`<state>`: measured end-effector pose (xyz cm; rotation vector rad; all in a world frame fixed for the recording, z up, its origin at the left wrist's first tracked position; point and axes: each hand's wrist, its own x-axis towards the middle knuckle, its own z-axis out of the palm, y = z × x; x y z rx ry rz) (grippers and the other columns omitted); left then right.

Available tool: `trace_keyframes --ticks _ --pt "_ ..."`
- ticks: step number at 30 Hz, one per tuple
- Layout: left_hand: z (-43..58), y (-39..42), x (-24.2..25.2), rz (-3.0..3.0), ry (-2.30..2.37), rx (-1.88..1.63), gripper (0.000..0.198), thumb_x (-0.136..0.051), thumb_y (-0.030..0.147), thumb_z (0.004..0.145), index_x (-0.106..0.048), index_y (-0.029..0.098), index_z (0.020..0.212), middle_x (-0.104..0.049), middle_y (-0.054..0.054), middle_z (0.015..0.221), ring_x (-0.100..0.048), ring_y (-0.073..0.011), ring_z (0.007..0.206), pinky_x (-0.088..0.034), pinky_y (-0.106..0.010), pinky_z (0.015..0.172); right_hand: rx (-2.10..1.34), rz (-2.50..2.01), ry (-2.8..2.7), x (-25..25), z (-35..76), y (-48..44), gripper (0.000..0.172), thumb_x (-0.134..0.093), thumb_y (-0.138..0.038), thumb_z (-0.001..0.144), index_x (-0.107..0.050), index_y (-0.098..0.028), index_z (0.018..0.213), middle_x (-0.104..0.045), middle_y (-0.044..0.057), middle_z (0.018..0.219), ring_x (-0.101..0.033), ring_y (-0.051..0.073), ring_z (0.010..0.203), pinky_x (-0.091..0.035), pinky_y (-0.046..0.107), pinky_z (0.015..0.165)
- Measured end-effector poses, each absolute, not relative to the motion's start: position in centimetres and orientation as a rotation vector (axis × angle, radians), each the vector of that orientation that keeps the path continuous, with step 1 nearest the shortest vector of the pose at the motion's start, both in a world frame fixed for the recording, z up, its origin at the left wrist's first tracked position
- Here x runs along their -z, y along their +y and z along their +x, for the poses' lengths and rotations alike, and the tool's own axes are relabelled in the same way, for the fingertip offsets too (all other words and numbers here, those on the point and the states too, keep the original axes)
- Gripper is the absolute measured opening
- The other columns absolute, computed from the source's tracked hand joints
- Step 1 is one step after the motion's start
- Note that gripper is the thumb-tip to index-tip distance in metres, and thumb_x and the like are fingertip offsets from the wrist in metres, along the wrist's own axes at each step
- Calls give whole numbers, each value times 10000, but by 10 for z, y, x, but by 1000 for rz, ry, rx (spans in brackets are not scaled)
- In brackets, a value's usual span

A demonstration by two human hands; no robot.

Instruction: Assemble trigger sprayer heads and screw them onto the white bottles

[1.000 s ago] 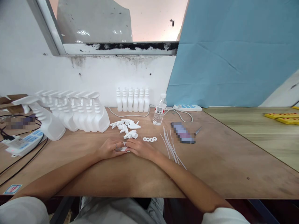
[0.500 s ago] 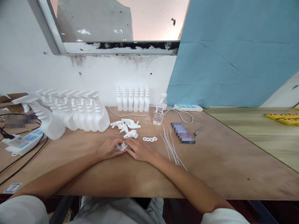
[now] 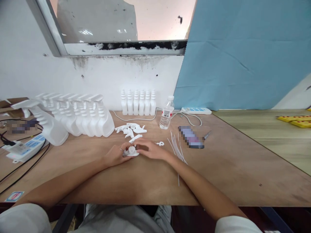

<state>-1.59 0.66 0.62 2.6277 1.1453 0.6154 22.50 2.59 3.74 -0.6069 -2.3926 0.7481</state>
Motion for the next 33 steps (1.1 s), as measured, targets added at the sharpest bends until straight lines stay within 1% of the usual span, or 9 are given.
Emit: trace_keyframes --ticks 4,6,8,12,15,18,22,28,33 --pt "-13 5 -12 2651 1172 -526 379 -601 425 903 -489 248 1218 -664 -21 1122 -665 -205 870 -469 -276 655 -561 -1188 -2249 -49 258 52 357 -473 -374 966 -602 -172 1231 -690 99 1107 -642 204 975 -488 315 864" --pt "-13 6 -10 2687 1158 -511 369 -588 417 913 -492 254 1229 -645 -26 1180 -661 -200 871 -463 -270 643 -324 -1686 -2338 -56 280 65 323 -405 -364 986 -663 -186 1067 -689 94 1102 -623 212 1035 -445 292 891" --pt "-14 7 -7 2708 1146 -520 363 -581 420 916 -496 253 1227 -635 -31 1208 -658 -192 857 -460 -263 637 -312 -1919 -2327 -63 304 73 301 -462 -345 954 -677 -145 891 -696 150 1012 -628 272 1026 -443 319 846" --pt "-15 9 -2 2708 1150 -568 369 -579 434 914 -501 256 1228 -635 -36 1206 -654 -183 831 -458 -257 633 -612 -2395 -2210 -71 344 74 380 -588 -379 891 -598 -139 596 -664 159 670 -678 275 712 -484 327 638" --pt "-14 9 -2 2704 1148 -591 373 -590 429 909 -507 253 1226 -640 -34 1177 -649 -185 839 -459 -260 637 -974 -2636 -2038 -70 356 68 498 -610 -522 870 -582 -128 566 -632 141 566 -645 230 531 -496 320 534" --pt "-14 8 -5 2706 1129 -604 364 -602 408 904 -511 249 1218 -647 -31 1142 -642 -188 865 -460 -261 646 -1161 -2666 -1940 -67 352 66 536 -633 -568 843 -546 -126 552 -614 116 555 -599 167 468 -475 273 502" --pt "-13 8 -7 2716 1128 -609 355 -595 406 906 -516 247 1213 -649 -30 1121 -639 -184 868 -457 -255 646 -1221 -2564 -2004 -68 340 67 448 -690 -408 830 -517 -136 520 -546 42 495 -500 104 411 -418 231 467" --pt "-14 8 -7 2723 1132 -594 360 -606 396 904 -513 244 1217 -639 -31 1160 -642 -187 885 -457 -258 641 -1160 -2367 -2234 -72 333 62 306 -605 -148 810 -513 -148 518 -507 1 464 -446 93 399 -358 222 437" --pt "-14 8 -6 2736 1119 -605 360 -592 405 911 -500 248 1221 -646 -25 1141 -643 -184 880 -455 -258 638 -925 -2271 -2351 -69 328 64 270 -564 -161 829 -512 -165 564 -524 3 488 -475 117 433 -355 237 463"
